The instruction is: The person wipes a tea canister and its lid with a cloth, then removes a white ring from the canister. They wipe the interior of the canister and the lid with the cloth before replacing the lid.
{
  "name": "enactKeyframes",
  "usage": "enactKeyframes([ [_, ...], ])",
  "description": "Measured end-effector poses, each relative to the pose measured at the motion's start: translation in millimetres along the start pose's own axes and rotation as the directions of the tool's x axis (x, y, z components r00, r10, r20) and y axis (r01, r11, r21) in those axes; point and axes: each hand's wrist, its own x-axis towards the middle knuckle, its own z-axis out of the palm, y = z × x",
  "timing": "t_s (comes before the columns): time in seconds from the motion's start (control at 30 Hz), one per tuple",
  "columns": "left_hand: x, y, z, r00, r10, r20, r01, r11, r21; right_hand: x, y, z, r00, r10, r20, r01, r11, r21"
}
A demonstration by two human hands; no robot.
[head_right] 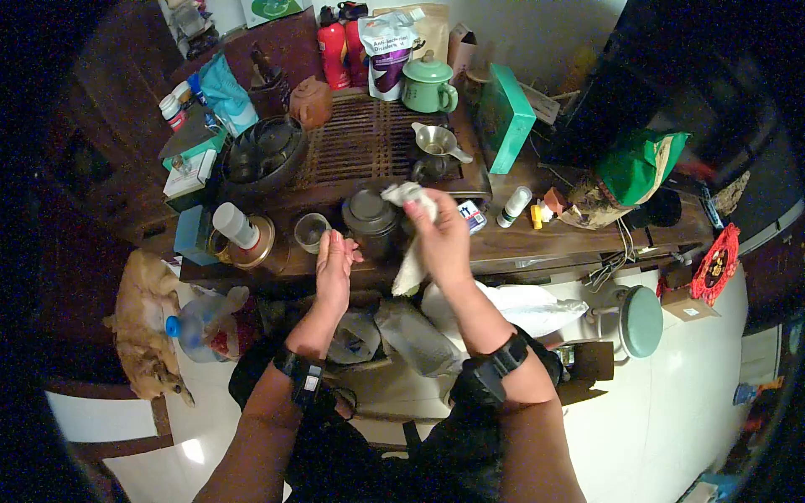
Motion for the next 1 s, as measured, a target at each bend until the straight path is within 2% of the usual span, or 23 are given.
enactKeyframes([
  [0.13, -0.3, 1.4, -2.0, 1.0, 0.004, 0.009, -0.004, 1.0, -0.027, 14.1, -11.8, -22.3, 0.975, 0.12, -0.185, -0.086, 0.98, 0.182],
  [0.2, 0.2, 0.5, -2.6, 1.0, 0.009, -0.005, -0.009, 0.999, -0.037, 18.7, -21.0, -31.5, 0.976, 0.089, -0.198, -0.049, 0.979, 0.199],
  [0.23, -0.2, 1.4, -2.8, 1.0, 0.011, -0.01, -0.011, 1.0, -0.021, 19.9, -28.1, -31.9, 0.976, 0.119, -0.184, -0.058, 0.951, 0.303],
  [0.27, -0.8, 2.2, -3.3, 1.0, 0.013, -0.015, -0.013, 1.0, -0.004, 21.0, -30.1, -36.5, 0.974, 0.117, -0.194, -0.054, 0.951, 0.303],
  [0.33, -2.4, 5.9, -1.8, 0.999, 0.011, -0.04, -0.011, 1.0, 0.012, 19.7, -44.2, -40.9, 0.982, 0.171, -0.075, -0.126, 0.903, 0.411],
  [0.4, -3.5, 7.9, 0.0, 0.997, 0.005, -0.08, -0.004, 1.0, 0.012, 19.7, -51.7, -44.2, 0.974, 0.2, -0.111, -0.147, 0.918, 0.368],
  [0.47, -2.5, 1.7, -5.8, 0.997, 0.034, -0.068, -0.027, 0.995, 0.096, 17.6, -54.5, -43.9, 0.974, 0.221, -0.045, -0.183, 0.892, 0.413],
  [0.53, -3.8, 3.3, -4.7, 0.996, 0.046, -0.074, -0.031, 0.983, 0.183, 16.0, -48.7, -36.6, 0.983, 0.181, -0.021, -0.158, 0.903, 0.4],
  [0.57, -5.1, 3.8, -3.9, 0.995, 0.044, -0.086, -0.023, 0.973, 0.228, 13.5, -46.2, -31.6, 0.979, 0.197, -0.051, -0.157, 0.891, 0.427],
  [0.6, -6.5, 5.8, -2.3, 0.994, 0.042, -0.099, -0.014, 0.962, 0.272, 12.9, -40.3, -30.6, 0.977, 0.213, -0.013, -0.187, 0.881, 0.435],
  [0.67, -8.2, 6.9, 0.3, 0.986, 0.083, -0.146, -0.032, 0.946, 0.322, 10.8, -30.4, -27.5, 0.972, 0.231, -0.031, -0.208, 0.921, 0.33],
  [0.7, -9.1, 7.7, 1.5, 0.98, 0.105, -0.169, -0.04, 0.937, 0.346, 6.6, -36.8, -20.7, 0.976, 0.214, 0.033, -0.213, 0.924, 0.319],
  [0.73, -10.6, 8.7, 2.3, 0.981, 0.105, -0.164, -0.041, 0.935, 0.353, 5.0, -34.2, -17.4, 0.977, 0.214, -0.004, -0.206, 0.946, 0.249],
  [0.8, -13.3, 10.3, 2.9, 0.983, 0.105, -0.152, -0.043, 0.929, 0.367, 7.2, -21.8, -15.6, 0.99, 0.137, 0.039, -0.141, 0.978, 0.152],
  [0.9, -9.2, 3.4, -3.7, 0.961, 0.259, -0.093, -0.161, 0.803, 0.573, 5.6, -16.4, -8.8, 0.995, 0.094, 0.018, -0.095, 0.992, 0.088],
  [1.0, -8.5, 12.6, -8.5, 0.966, 0.249, -0.075, -0.137, 0.732, 0.667, 7.2, -10.0, -6.1, 0.998, 0.055, 0.042, -0.055, 0.998, -0.004],
])
